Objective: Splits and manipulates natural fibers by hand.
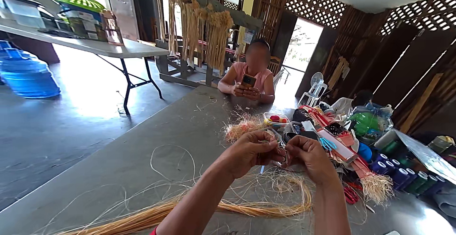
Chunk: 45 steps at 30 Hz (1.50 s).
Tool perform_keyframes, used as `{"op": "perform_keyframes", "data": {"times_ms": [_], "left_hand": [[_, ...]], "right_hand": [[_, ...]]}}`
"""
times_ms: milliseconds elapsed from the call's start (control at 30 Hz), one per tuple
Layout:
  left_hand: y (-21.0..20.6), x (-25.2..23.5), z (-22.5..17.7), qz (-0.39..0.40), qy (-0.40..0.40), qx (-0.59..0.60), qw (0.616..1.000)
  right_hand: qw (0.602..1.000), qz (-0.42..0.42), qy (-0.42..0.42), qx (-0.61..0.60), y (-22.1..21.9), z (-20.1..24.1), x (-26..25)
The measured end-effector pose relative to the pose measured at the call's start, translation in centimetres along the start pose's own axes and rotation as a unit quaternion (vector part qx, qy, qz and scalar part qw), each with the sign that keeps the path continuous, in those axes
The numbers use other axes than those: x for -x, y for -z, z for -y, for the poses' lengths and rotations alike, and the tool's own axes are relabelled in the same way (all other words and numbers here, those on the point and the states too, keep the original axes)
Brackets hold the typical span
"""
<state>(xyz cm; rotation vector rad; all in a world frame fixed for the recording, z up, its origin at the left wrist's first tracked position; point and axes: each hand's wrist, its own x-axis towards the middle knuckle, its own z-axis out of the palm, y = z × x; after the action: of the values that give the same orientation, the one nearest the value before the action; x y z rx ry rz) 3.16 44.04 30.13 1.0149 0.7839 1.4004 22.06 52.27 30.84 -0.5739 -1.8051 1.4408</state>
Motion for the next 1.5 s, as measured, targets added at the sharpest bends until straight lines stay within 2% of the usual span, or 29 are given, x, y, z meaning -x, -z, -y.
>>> {"op": "perform_keyframes", "data": {"times_ms": [167, 300, 400, 533, 633, 767, 867, 933, 1000, 1100, 1167, 1300, 1500], "left_hand": [[0.1, 0.1, 0.0, 0.024, -0.008, 0.016, 1.000], [0.0, 0.0, 0.3, 0.003, -0.028, 0.004, 1.000], [0.0, -0.1, 0.4, -0.005, -0.045, -0.020, 0.999], [0.3, -0.2, 0.3, -0.003, -0.069, -0.043, 0.997], [0.6, -0.3, 0.2, -0.009, -0.082, -0.052, 0.995], [0.8, 0.0, -0.2, -0.017, -0.097, -0.047, 0.994], [1.3, 0.1, -0.4, -0.013, -0.110, -0.024, 0.994], [1.5, 0.0, -0.3, 0.015, -0.112, 0.006, 0.994], [1.7, -0.2, 0.0, 0.055, -0.104, 0.030, 0.993], [1.6, -0.5, 0.7, 0.101, -0.082, 0.052, 0.990], [1.5, -0.8, 1.2, 0.117, -0.072, 0.057, 0.989], [1.1, -1.0, 1.6, 0.092, -0.062, 0.056, 0.992], [0.7, -1.1, 1.3, 0.017, -0.059, 0.043, 0.997]], "right_hand": [[0.998, 0.012, 0.005, -0.056, -0.1, 0.1, 0.2], [0.985, 0.025, -0.029, -0.167, -0.6, -0.4, -0.3], [0.977, 0.037, -0.043, -0.208, -0.6, -0.5, -0.5], [0.992, 0.020, -0.035, -0.122, -0.6, -0.2, -0.3], [0.999, -0.027, 0.027, 0.038, -0.4, 0.0, -0.1], [0.978, -0.034, 0.114, 0.173, 0.5, 0.4, 0.7], [0.956, -0.081, 0.196, 0.202, 0.9, 0.3, 0.8], [0.953, -0.114, 0.233, 0.157, 0.7, 0.0, 0.5], [0.964, -0.141, 0.216, 0.060, -0.4, -0.4, 0.0], [0.974, -0.158, 0.112, -0.117, -2.9, -0.7, -0.6], [0.974, -0.148, 0.059, -0.161, -4.1, -0.8, -0.7], [0.977, -0.142, 0.068, -0.144, -4.9, -1.1, -0.6], [0.986, -0.123, 0.110, -0.005, -3.6, -0.5, -0.1]]}}
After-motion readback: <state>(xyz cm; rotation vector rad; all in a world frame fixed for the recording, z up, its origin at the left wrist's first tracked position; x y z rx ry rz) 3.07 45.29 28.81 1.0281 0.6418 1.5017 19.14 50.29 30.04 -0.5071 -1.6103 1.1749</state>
